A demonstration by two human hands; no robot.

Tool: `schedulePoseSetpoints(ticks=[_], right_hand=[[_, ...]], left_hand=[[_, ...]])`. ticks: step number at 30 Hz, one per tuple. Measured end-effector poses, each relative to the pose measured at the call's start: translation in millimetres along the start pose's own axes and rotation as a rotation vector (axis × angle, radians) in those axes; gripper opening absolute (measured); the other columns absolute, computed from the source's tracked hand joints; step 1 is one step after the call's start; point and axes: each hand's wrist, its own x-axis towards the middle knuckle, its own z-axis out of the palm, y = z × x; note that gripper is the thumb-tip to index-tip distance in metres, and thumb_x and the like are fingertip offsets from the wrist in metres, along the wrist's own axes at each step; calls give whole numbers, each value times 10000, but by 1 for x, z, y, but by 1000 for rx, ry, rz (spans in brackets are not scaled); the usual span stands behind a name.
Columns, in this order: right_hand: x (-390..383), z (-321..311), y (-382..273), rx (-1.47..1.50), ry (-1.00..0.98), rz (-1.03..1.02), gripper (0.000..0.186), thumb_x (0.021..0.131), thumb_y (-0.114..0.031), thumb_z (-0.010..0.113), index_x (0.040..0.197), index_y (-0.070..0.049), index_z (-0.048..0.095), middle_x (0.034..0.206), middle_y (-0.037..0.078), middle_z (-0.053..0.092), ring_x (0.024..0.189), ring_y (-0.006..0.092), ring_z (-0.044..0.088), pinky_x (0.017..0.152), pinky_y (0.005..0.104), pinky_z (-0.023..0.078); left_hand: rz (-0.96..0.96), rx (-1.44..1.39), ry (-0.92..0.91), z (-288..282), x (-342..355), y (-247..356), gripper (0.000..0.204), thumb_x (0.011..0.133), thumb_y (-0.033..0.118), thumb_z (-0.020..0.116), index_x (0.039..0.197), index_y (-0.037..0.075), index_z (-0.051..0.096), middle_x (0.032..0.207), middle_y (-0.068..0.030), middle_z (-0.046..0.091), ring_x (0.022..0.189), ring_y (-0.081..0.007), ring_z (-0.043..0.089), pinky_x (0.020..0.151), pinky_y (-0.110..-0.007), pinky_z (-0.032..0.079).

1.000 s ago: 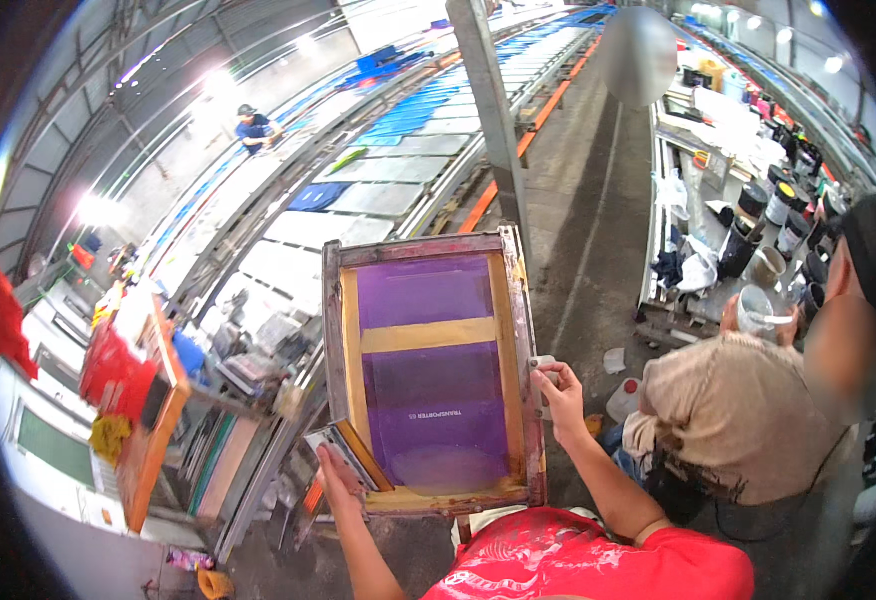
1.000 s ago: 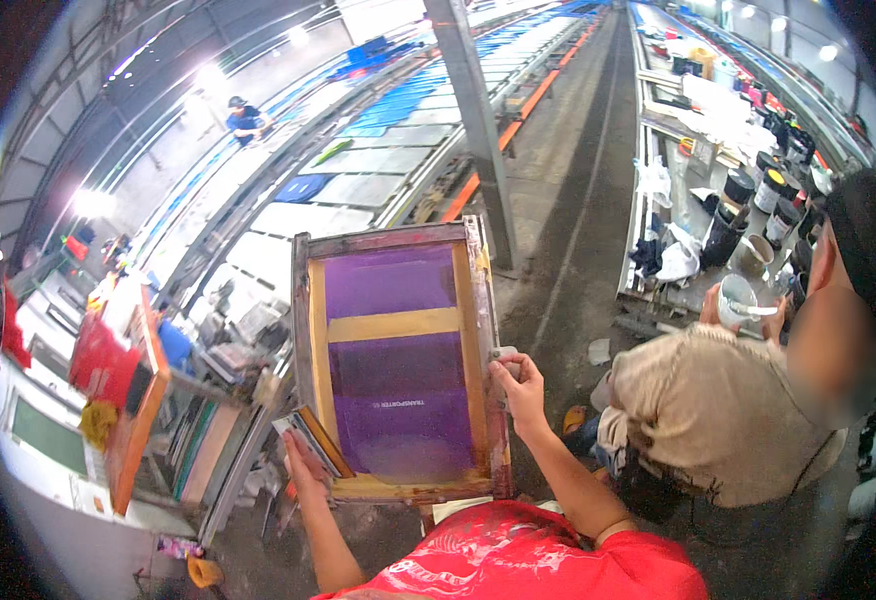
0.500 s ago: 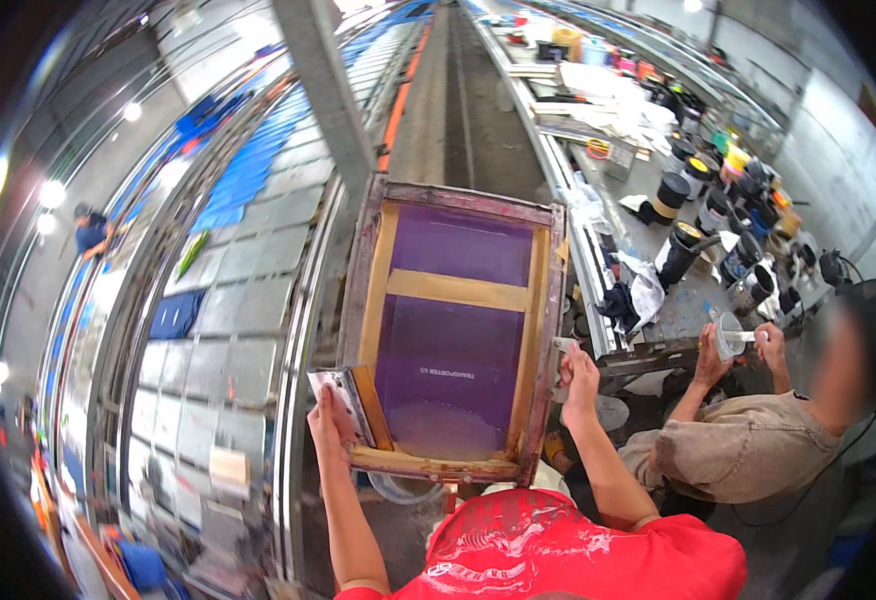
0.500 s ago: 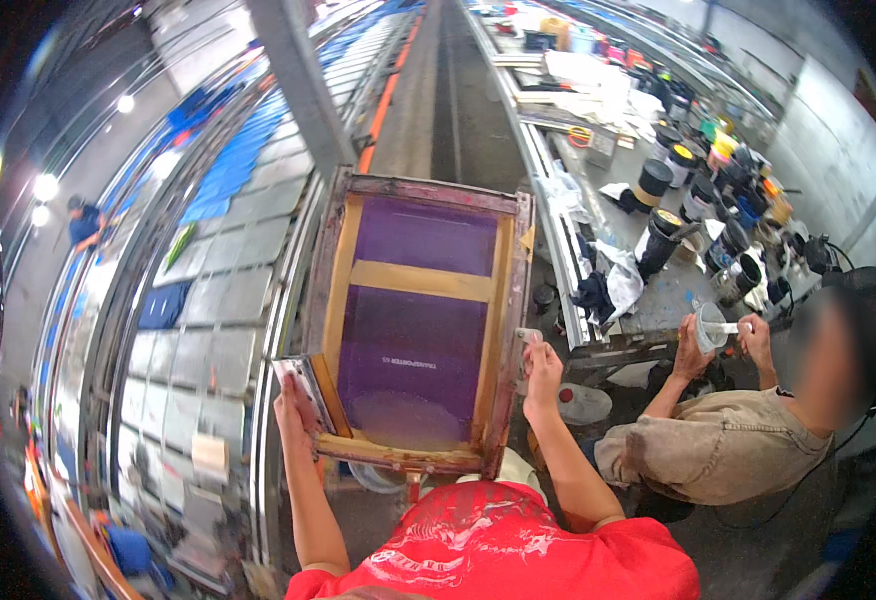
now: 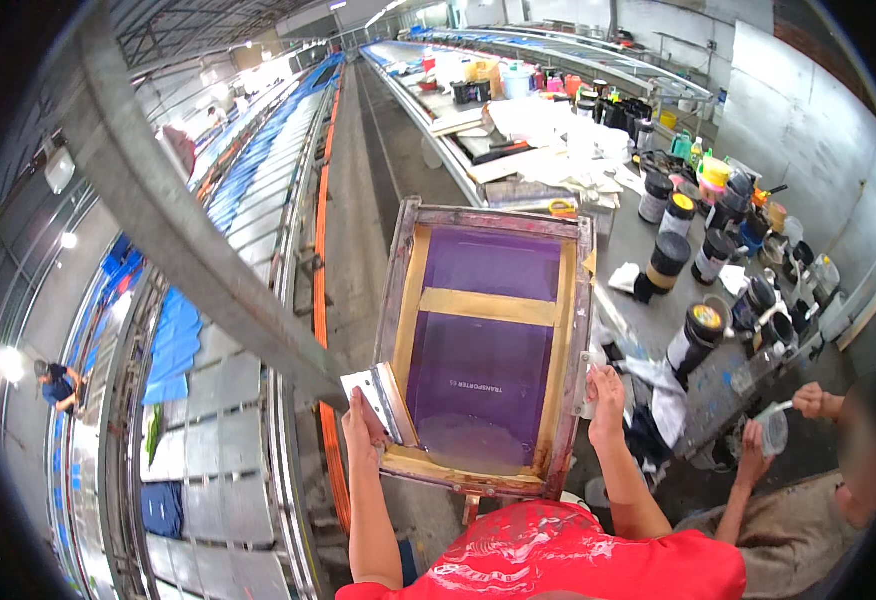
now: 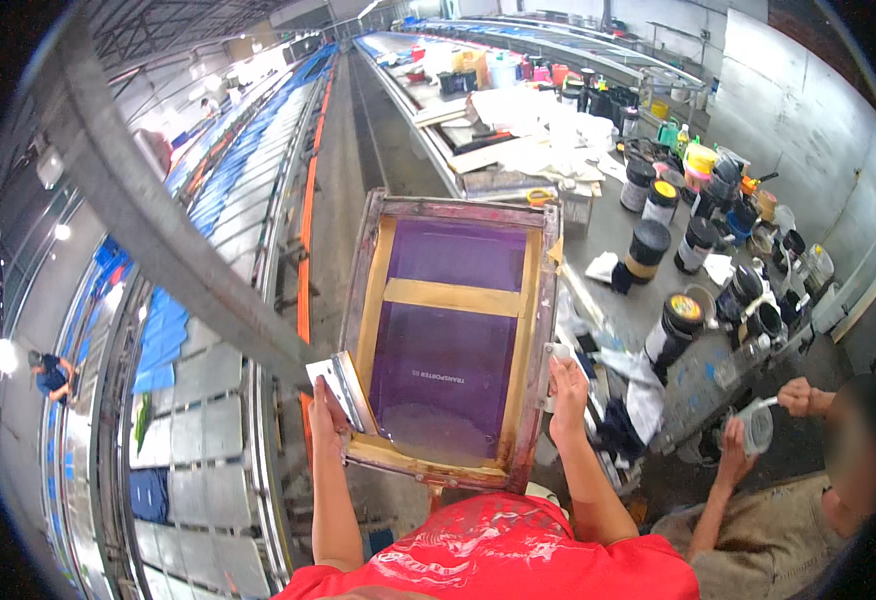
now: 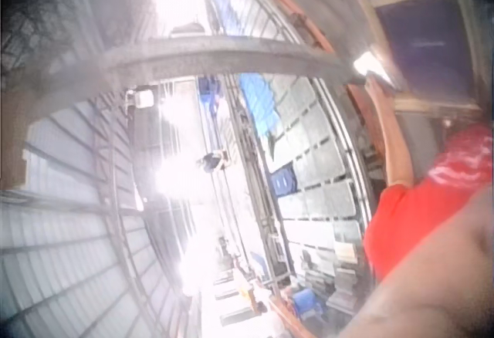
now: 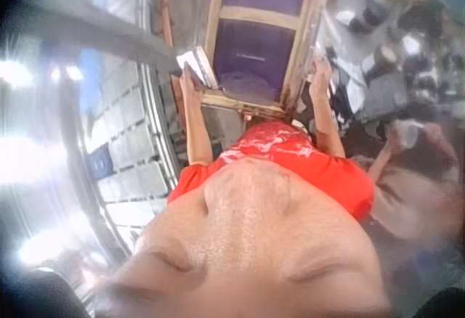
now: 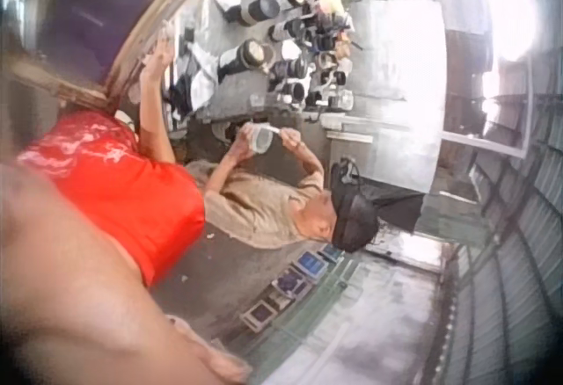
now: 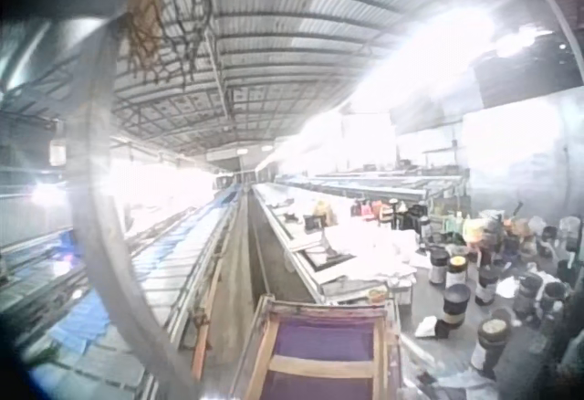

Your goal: The person tapes the edges of a purple screen printing frame with masking tape, then mixes a white liquid in a small container and applies it to the screen using a squeegee. The person carries the frame to a conveyor and places it on the line.

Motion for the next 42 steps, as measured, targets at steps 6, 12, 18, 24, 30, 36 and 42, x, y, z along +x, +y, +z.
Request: schedulePoseSetpoints(ticks=[6, 12, 18, 24, 30, 36, 42], right_hand=[[143, 73, 12, -99, -38, -40, 177, 926, -239, 628, 802, -134, 558, 712, -73, 487, 596, 31, 373, 570, 213, 299], [278, 173, 42, -169, -121, -72, 178, 929, -207, 615, 782, -118, 569, 696, -49, 526, 593, 34, 418, 561, 207, 323], [425, 319, 84, -99, -178, -50, 159, 906, -200, 648, 806, -104, 570, 714, -52, 525, 586, 39, 389, 560, 219, 312], [527, 433, 118, -102, -144, 33, 165, 915, -196, 658, 799, -129, 562, 685, -78, 484, 579, 31, 388, 544, 213, 294], [642, 498, 180, 13, -66, 217, 227, 923, -178, 631, 741, -151, 499, 651, -101, 420, 532, 3, 337, 509, 208, 257], [789, 582, 259, -176, -69, 202, 120, 901, -179, 680, 930, -65, 655, 715, -74, 547, 576, 20, 433, 529, 204, 317], [972, 721, 268, -155, -213, 151, 134, 869, -170, 727, 918, -65, 659, 769, -53, 593, 624, 35, 466, 534, 203, 319]], left_hand=[[-131, -85, -81, 43, 128, -4, 342, 946, 437, 607, 843, 111, 614, 680, 39, 528, 568, -80, 505, 504, -250, 387], [-172, -211, 62, 109, 250, 5, 461, 940, 476, 592, 1099, 48, 650, 1023, -17, 659, 877, -137, 615, 760, -295, 478], [-34, -280, 173, 141, 441, 30, 503, 893, 538, 625, 993, 46, 659, 857, 8, 607, 731, -109, 563, 604, -255, 416], [-52, -217, 118, 183, 601, 103, 397, 905, 479, 647, 831, 89, 649, 696, 53, 535, 570, -50, 453, 501, -233, 317], [-76, -74, 124, 229, 739, 135, 385, 900, 491, 651, 740, 143, 613, 627, 85, 487, 524, -35, 435, 458, -226, 283], [-27, -11, 93, 287, 930, 152, 389, 892, 468, 673, 840, 83, 664, 705, 64, 554, 602, -50, 498, 526, -227, 375], [-51, 32, 142, 348, 1076, 215, 587, 899, 480, 654, 1229, -4, 629, 1073, -34, 648, 934, -126, 598, 793, -279, 464]])
